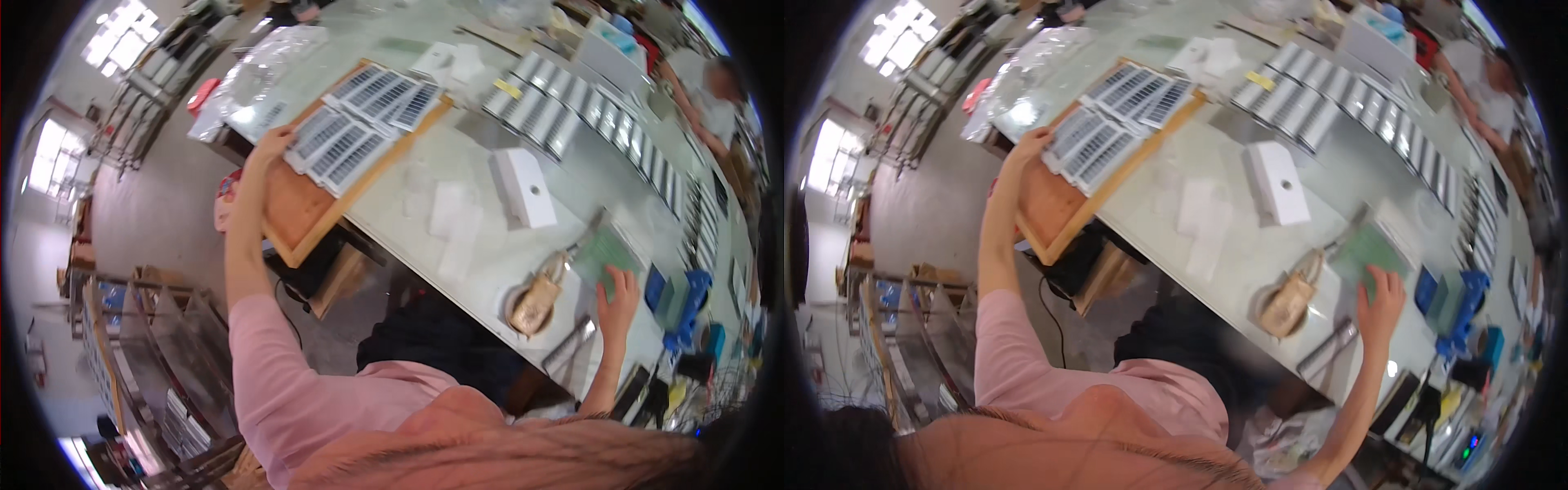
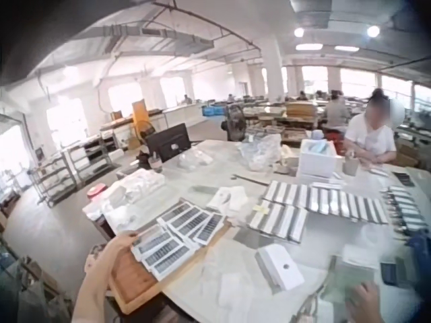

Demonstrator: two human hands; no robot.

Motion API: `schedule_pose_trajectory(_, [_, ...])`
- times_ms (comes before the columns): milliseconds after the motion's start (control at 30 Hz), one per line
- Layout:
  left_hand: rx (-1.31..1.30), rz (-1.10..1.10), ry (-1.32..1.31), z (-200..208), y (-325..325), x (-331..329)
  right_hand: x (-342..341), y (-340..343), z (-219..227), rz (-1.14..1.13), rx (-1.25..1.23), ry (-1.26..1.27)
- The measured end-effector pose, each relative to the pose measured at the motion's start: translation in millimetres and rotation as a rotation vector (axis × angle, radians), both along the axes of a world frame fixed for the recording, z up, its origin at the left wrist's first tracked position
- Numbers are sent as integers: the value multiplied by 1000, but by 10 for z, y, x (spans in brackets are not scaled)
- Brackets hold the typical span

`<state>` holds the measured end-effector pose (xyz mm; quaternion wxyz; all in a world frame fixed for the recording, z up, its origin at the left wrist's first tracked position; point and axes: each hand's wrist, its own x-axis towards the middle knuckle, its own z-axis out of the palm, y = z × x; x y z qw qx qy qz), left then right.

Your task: The recorder is assembling small solar panels into white plastic frames and applying protective film.

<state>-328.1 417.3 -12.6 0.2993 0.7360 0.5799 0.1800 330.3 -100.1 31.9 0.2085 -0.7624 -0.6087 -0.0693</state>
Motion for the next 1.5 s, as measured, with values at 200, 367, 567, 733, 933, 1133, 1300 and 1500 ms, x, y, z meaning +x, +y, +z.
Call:
schedule_pose_trajectory(200, [86,-16,47,79,-72,18,471,-7,212,-67,362,816])
schedule_pose_trajectory(367, [125,30,147,217,-271,347,190,-137,404,-36,555,1044])
schedule_pose_trajectory(567, [519,-237,-86,502,-1615,2150,-807,-226,207,-144,210,1201])
schedule_pose_trajectory(733, [277,-414,139,710,-2601,3069,-1148,-27,55,-107,131,1166])
schedule_pose_trajectory(933, [218,-398,208,393,-2682,3208,-1143,-50,-67,-121,112,807])
schedule_pose_trajectory(1133, [81,-363,-291,346,-2637,3041,-1123,-68,-97,-188,36,503])
schedule_pose_trajectory(1300, [-394,-320,-991,835,-3267,3140,-1133,-13,134,-81,132,518])
schedule_pose_trajectory(1500, [-709,-463,-826,680,-4255,3529,-1249,-89,260,170,2,1069])
